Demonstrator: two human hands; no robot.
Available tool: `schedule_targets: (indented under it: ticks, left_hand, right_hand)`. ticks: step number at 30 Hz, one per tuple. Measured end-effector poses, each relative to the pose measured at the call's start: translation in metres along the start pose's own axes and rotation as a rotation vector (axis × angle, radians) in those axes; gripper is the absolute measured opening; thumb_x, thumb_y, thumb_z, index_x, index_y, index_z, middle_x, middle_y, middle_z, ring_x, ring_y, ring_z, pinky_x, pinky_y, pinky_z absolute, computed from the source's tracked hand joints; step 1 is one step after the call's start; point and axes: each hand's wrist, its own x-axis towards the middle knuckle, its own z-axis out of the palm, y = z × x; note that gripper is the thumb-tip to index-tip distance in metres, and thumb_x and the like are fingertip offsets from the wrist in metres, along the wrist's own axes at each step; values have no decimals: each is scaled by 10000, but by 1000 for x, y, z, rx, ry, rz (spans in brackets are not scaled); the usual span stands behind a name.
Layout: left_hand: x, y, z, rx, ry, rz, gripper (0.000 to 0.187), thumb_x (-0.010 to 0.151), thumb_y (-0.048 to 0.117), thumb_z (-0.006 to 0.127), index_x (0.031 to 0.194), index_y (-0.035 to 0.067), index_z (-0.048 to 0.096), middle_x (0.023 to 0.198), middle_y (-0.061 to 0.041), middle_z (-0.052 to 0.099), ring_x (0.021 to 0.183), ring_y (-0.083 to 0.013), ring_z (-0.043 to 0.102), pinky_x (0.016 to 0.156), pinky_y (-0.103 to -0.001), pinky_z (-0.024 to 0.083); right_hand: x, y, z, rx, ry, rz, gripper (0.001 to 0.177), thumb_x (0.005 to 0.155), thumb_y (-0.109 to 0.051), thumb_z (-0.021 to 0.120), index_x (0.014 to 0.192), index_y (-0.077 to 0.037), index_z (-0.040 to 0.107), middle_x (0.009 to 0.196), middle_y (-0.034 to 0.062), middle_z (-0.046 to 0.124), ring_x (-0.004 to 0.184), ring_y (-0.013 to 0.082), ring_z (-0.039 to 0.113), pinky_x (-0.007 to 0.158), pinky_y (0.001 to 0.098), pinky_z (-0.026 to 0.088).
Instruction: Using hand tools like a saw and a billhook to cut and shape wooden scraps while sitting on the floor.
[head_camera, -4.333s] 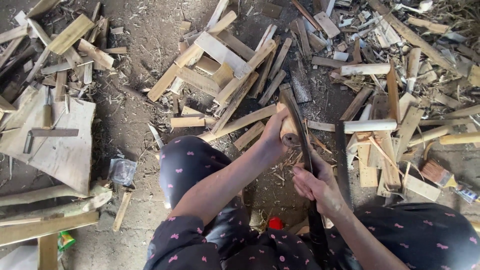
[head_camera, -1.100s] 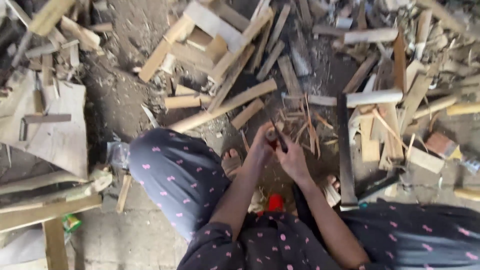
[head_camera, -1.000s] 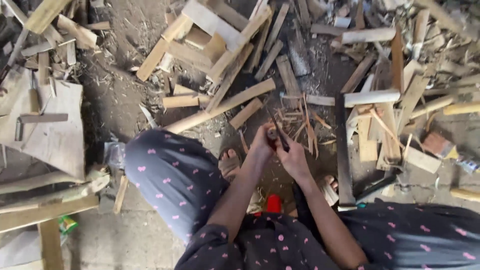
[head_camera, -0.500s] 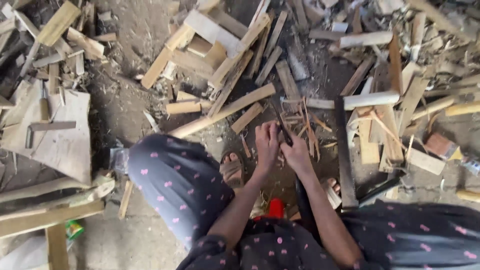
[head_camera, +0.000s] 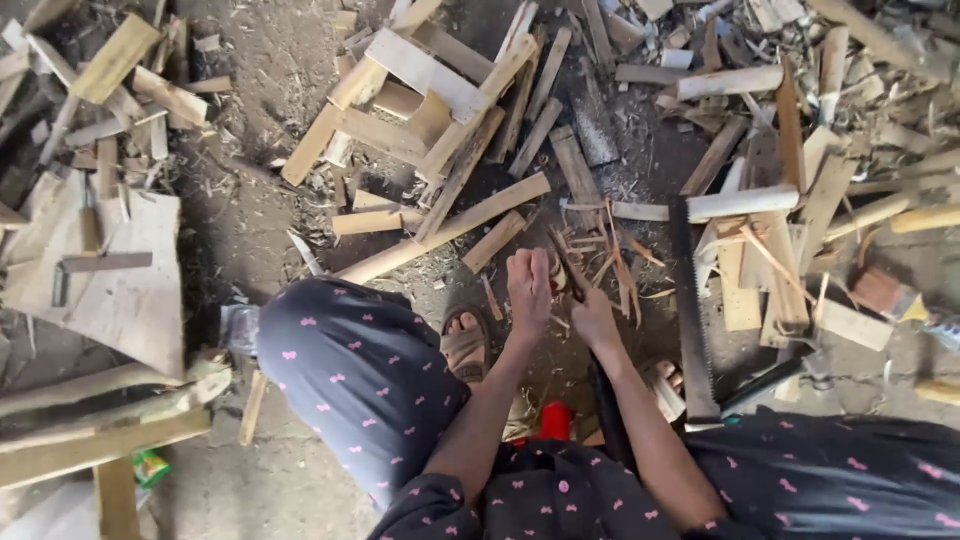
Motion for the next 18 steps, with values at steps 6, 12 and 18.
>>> schedule_targets:
  ticks: [6,12,18]
  left_hand:
    - [6,-23,9,-230,-20,-246,456,948,518,432,900,71,513,768,-212,553,659,-276,643,497,-328,549]
    - [7,-19,10,-247,-97,-360,425,883,508,539,851,95,632,709,-166,574,644,-236,630,539,-343,567]
    - [1,-9,15,-345,-96,-400,632,925,628,313,885,43,548,658,-83,482,631,-175,519,546,-291,518]
  right_hand:
    - [-8,-25,-15,368,-70,84,523,867,-31,461,1388,-57,419,511,37,448,336,85,363,318,238,285]
    - [-27,-47,-22,428,-152,-36,510,879,13,411,1387,26,360,417,-12,368,301,34,265,296,205,227]
    - [-33,-47,-21,453,-159,-30,506,890,-11,406,1385,59,330,423,-11,365,299,39,277,299,210,230]
